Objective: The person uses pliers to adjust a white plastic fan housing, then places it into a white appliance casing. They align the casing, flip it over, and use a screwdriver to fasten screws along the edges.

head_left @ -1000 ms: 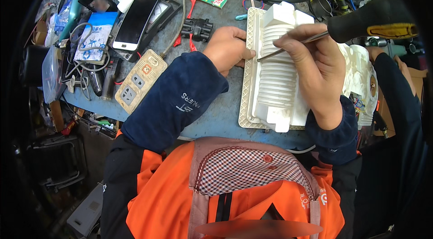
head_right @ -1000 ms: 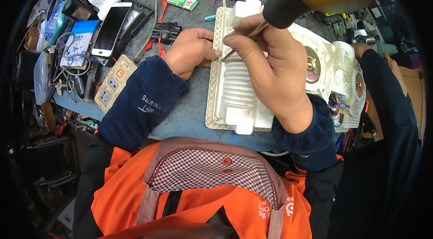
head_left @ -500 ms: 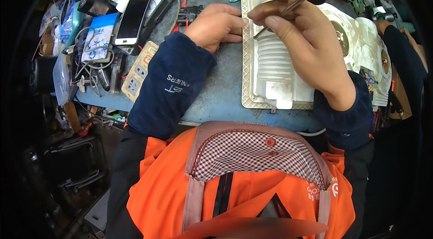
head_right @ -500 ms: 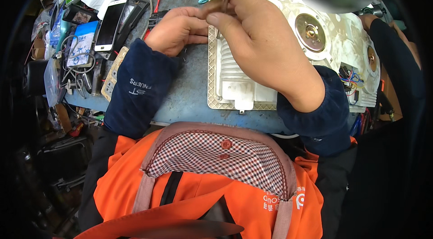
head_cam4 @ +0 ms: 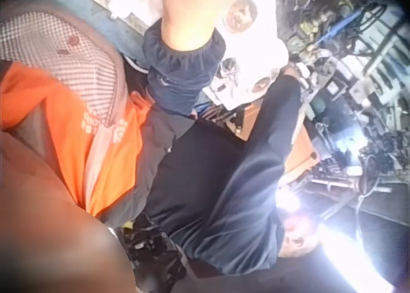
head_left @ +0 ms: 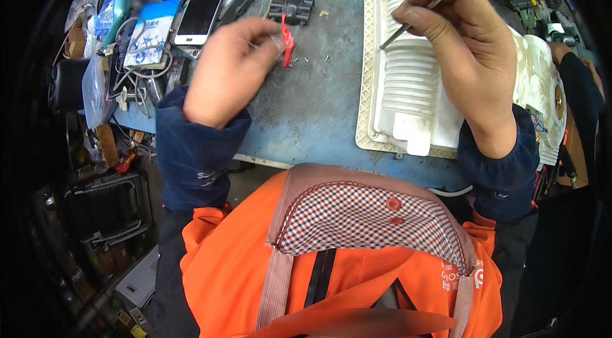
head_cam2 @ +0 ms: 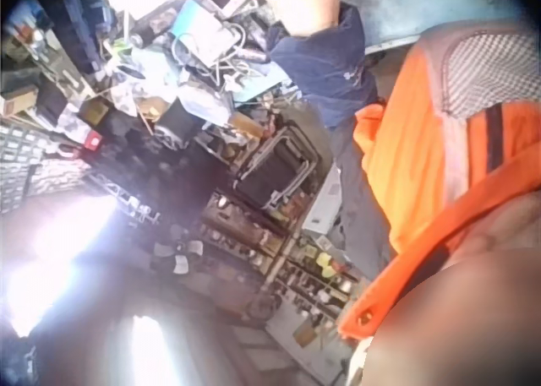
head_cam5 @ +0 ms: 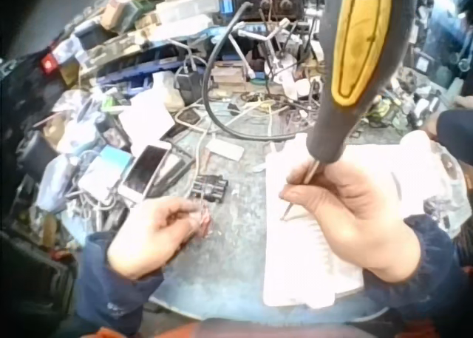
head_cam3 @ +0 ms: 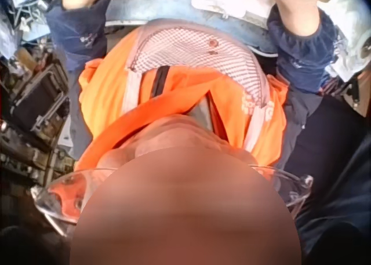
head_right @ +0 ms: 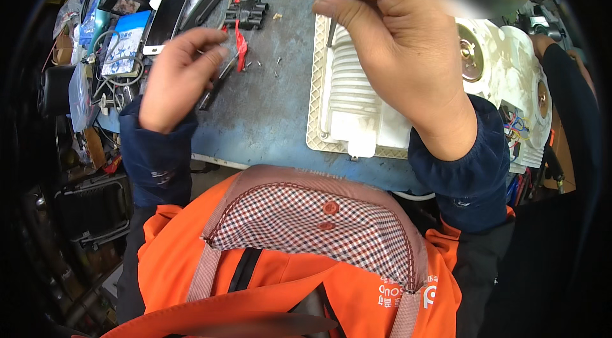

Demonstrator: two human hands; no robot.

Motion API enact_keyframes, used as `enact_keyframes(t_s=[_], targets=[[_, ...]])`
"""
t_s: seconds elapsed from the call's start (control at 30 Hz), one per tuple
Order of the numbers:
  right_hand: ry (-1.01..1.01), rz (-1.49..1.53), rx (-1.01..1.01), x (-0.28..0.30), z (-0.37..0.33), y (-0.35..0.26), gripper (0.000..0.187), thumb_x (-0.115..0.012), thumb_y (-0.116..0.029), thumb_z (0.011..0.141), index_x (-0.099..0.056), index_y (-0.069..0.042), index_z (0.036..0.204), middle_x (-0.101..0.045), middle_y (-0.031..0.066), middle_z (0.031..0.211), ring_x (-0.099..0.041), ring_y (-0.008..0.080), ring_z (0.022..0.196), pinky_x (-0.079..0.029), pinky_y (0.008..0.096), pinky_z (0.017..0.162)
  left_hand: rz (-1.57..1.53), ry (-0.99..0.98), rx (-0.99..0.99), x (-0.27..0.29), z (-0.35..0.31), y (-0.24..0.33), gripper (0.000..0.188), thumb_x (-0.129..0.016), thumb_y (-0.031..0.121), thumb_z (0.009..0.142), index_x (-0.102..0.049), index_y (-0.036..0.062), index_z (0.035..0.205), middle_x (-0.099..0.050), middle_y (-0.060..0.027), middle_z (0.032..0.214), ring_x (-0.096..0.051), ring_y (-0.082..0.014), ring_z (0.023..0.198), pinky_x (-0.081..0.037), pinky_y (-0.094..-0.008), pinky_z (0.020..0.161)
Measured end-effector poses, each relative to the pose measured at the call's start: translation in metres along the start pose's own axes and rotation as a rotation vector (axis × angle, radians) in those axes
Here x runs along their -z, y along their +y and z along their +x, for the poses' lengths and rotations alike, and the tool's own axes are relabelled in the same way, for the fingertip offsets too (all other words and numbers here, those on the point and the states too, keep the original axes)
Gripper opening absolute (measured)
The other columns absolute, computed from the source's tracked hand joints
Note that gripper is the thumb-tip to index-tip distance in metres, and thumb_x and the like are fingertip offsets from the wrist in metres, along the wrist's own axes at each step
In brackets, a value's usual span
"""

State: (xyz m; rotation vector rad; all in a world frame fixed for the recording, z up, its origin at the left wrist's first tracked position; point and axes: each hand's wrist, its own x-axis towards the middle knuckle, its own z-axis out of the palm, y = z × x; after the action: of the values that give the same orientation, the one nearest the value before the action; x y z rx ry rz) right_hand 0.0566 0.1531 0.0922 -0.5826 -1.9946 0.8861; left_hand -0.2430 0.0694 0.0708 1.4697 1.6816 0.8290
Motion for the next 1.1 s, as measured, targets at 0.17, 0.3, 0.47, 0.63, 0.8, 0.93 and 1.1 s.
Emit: enact_keyframes(t_s=[0.17,0.3,0.47,0.63,0.8,0.93,1.1], targets=[[0.129,-0.103,-0.114,-0.003,-0.001,-0.003,0.017,-0.071,0.002,0.101,-0.067,0.003,0.118,-0.077,0.0079,0.102,-0.072,0.0103,0.093,-0.056,0.0226,0.082,0.444,0.084,-0.205,-0.029,-0.009,-0.036,0.028,-0.075,0.005,0.088,-0.076,0.0004,0.115,-0.070,-0.0222,0.097,-0.070,-0.0427,0.093,-0.056,-0.0471,0.083],[0.056,-0.080,-0.118,-0.019,-0.003,-0.013,0.017,-0.065,0.002,0.105,-0.064,0.003,0.122,-0.076,0.0084,0.104,-0.072,0.0114,0.095,-0.055,0.0225,0.086,0.399,0.163,-0.288,-0.039,-0.012,-0.036,0.025,-0.076,0.003,0.086,-0.078,0.0043,0.111,-0.068,-0.0188,0.097,-0.068,-0.0424,0.092,-0.056,-0.0478,0.081],[-0.032,-0.065,-0.176,-0.010,-0.002,-0.024,0.013,-0.063,0.002,0.105,-0.064,0.004,0.118,-0.075,0.0089,0.103,-0.072,0.0128,0.095,-0.056,0.0239,0.087,0.466,0.105,-0.316,-0.036,-0.008,-0.047,0.020,-0.076,0.005,0.088,-0.077,0.0039,0.107,-0.068,-0.0167,0.097,-0.068,-0.0421,0.088,-0.056,-0.0480,0.079],[0.005,-0.242,-0.235,-0.014,0.002,-0.018,0.009,-0.070,-0.001,0.102,-0.067,0.004,0.108,-0.074,0.0070,0.098,-0.069,0.0091,0.087,-0.054,0.0226,0.080,0.397,0.149,-0.321,-0.035,-0.006,-0.039,0.010,-0.075,0.005,0.090,-0.074,0.0010,0.100,-0.069,-0.0178,0.094,-0.069,-0.0379,0.083,-0.056,-0.0440,0.075],[0.071,-0.166,-0.125,0.002,0.004,-0.018,0.014,-0.068,0.002,0.102,-0.063,0.004,0.115,-0.075,0.0104,0.095,-0.075,0.0154,0.091,-0.059,0.0270,0.085,-0.393,0.157,-0.239,-0.010,0.006,0.016,0.006,-0.076,0.003,0.095,-0.072,-0.0004,0.097,-0.070,-0.0023,0.079,-0.063,-0.0044,0.068,-0.050,-0.0249,0.061],[0.125,-0.102,0.243,0.022,0.025,-0.033,0.015,-0.063,0.004,0.105,-0.061,0.005,0.120,-0.078,0.0190,0.102,-0.079,0.0246,0.096,-0.065,0.0354,0.090,-0.066,0.073,-0.570,-0.022,0.044,0.055,0.009,-0.074,-0.003,0.097,-0.072,-0.0022,0.106,-0.074,-0.0032,0.092,-0.069,-0.0080,0.080,-0.056,-0.0224,0.073],[0.392,-0.072,0.387,0.036,0.054,-0.041,0.010,-0.059,-0.003,0.109,-0.055,-0.002,0.118,-0.077,0.0153,0.097,-0.080,0.0234,0.091,-0.067,0.0310,0.078,-0.103,0.261,-0.960,-0.052,0.086,0.064,0.019,-0.080,0.005,0.091,-0.075,0.0033,0.109,-0.076,-0.0111,0.092,-0.073,-0.0239,0.075,-0.059,-0.0336,0.070]])
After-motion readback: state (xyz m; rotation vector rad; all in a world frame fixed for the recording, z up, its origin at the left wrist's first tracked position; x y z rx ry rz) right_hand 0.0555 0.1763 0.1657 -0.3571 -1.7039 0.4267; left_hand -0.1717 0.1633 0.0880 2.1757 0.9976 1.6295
